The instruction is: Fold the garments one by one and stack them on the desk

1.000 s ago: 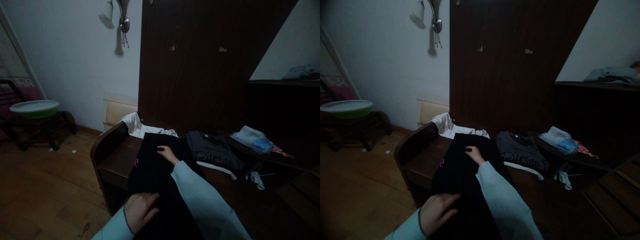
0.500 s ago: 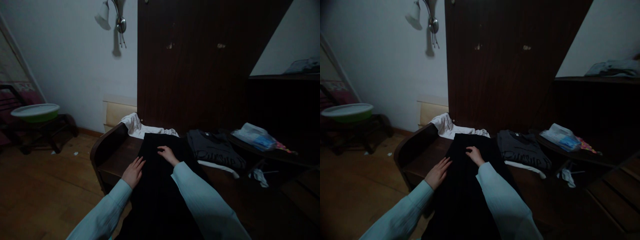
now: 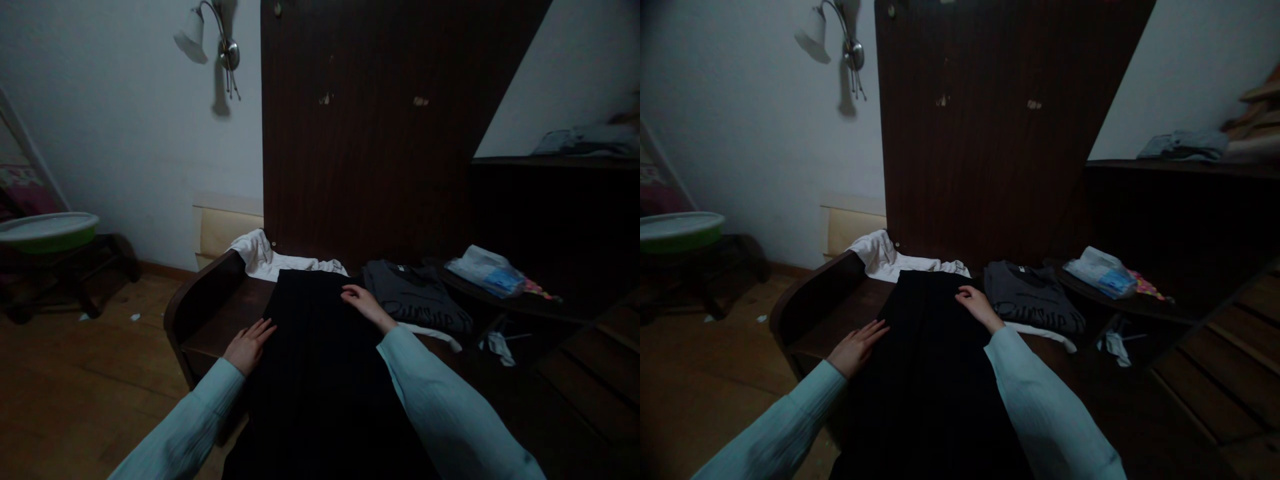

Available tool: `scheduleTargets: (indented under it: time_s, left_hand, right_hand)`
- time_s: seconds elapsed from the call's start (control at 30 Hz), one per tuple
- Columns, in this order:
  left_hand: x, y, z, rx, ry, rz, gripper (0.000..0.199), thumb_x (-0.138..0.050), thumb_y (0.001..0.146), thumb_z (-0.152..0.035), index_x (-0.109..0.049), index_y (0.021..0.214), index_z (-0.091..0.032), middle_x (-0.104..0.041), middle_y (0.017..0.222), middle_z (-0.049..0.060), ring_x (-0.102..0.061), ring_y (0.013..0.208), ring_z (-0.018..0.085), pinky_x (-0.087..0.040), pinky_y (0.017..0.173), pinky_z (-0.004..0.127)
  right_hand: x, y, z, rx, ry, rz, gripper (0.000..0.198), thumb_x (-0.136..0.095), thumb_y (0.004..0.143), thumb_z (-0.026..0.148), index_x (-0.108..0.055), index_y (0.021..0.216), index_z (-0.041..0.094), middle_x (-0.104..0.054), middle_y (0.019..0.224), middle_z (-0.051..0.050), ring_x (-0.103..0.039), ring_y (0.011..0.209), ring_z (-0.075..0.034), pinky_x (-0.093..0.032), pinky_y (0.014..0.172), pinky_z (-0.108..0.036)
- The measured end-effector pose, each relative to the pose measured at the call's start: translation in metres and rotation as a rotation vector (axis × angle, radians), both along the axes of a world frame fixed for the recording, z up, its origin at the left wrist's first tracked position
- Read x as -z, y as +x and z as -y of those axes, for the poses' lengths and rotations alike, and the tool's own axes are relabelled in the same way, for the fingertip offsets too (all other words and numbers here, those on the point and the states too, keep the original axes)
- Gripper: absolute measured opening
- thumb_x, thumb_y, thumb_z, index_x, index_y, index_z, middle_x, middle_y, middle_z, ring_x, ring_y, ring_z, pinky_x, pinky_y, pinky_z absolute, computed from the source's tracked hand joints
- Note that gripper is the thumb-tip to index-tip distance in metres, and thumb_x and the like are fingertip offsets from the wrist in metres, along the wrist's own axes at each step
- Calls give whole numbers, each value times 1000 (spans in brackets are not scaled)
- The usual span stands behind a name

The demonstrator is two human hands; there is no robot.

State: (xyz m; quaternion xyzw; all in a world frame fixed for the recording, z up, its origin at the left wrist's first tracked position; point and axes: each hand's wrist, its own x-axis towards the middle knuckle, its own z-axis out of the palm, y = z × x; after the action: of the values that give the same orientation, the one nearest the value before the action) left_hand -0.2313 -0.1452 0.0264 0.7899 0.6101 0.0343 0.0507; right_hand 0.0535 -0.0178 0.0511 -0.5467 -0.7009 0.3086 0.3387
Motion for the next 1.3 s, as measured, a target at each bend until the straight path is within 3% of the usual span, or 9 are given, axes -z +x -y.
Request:
scheduleTargets:
  time_s: [0.13,0.27,0.37,0.5,0.67,0.83,1.0,1.17,1.3]
  left_hand:
    - [-2,-1,1,5,1,-58,58,-33,73,-2,-39,127,-22,-35,136,5,-31,125,19,-34,96,38]
    - [3,-3,1,0,25,-78,56,-33,74,-4,-40,126,-23,-38,135,4,-33,124,17,-36,95,34]
    - [-3,0,0,-8,25,-113,52,-35,75,-6,-44,123,-22,-41,132,5,-37,121,19,-37,94,35]
    - [-26,20,-9,12,65,-176,37,-40,76,-10,-58,107,-19,-54,120,9,-48,111,22,-40,90,37]
    - [-37,63,-43,223,116,-47,35,-43,77,-15,-54,111,-18,-49,125,10,-45,114,23,-38,91,39]
    - [-17,86,-82,316,49,58,33,-46,76,-18,-55,109,-19,-45,129,8,-39,119,25,-35,94,41]
    - [7,89,-93,289,115,186,38,-44,75,-14,-52,113,-15,-48,125,10,-41,117,21,-32,97,39]
    - [14,86,-95,257,132,381,40,-44,73,-12,-51,112,-13,-52,120,10,-44,113,19,-32,98,35]
    - [15,82,-100,122,127,691,55,-38,74,-10,-31,128,-16,-62,104,5,-54,100,15,-39,91,32]
  right_hand:
    - [-19,43,3,151,115,200,29,-55,72,20,-57,100,13,-64,94,-8,-60,84,-15,-44,76,-25]
    - [-21,63,7,229,203,453,27,-53,73,17,-56,100,14,-64,94,-8,-60,83,-16,-43,74,-25]
    - [-19,60,8,216,241,604,25,-53,73,17,-55,98,16,-64,93,-6,-58,88,-16,-41,73,-23]
    - [-22,43,7,191,207,783,26,-54,75,22,-51,99,15,-63,92,-9,-58,88,-18,-40,68,-24]
    - [-27,22,7,185,109,941,34,-53,74,19,-48,105,6,-62,93,-20,-58,92,-26,-42,69,-29]
    - [-32,13,10,78,62,911,28,-47,72,7,-53,99,10,-62,95,-18,-59,89,-25,-42,70,-31]
    - [-45,-11,5,-13,91,791,24,-46,72,9,-58,92,16,-63,94,-12,-58,91,-24,-41,74,-30]
    - [-48,-54,-15,-93,9,607,9,-58,64,10,-61,59,17,-65,72,-6,-60,81,-22,-42,73,-27]
    - [-33,-78,-28,-132,-132,415,20,-58,67,16,-56,47,16,-57,47,-3,-59,55,-19,-46,58,-28]
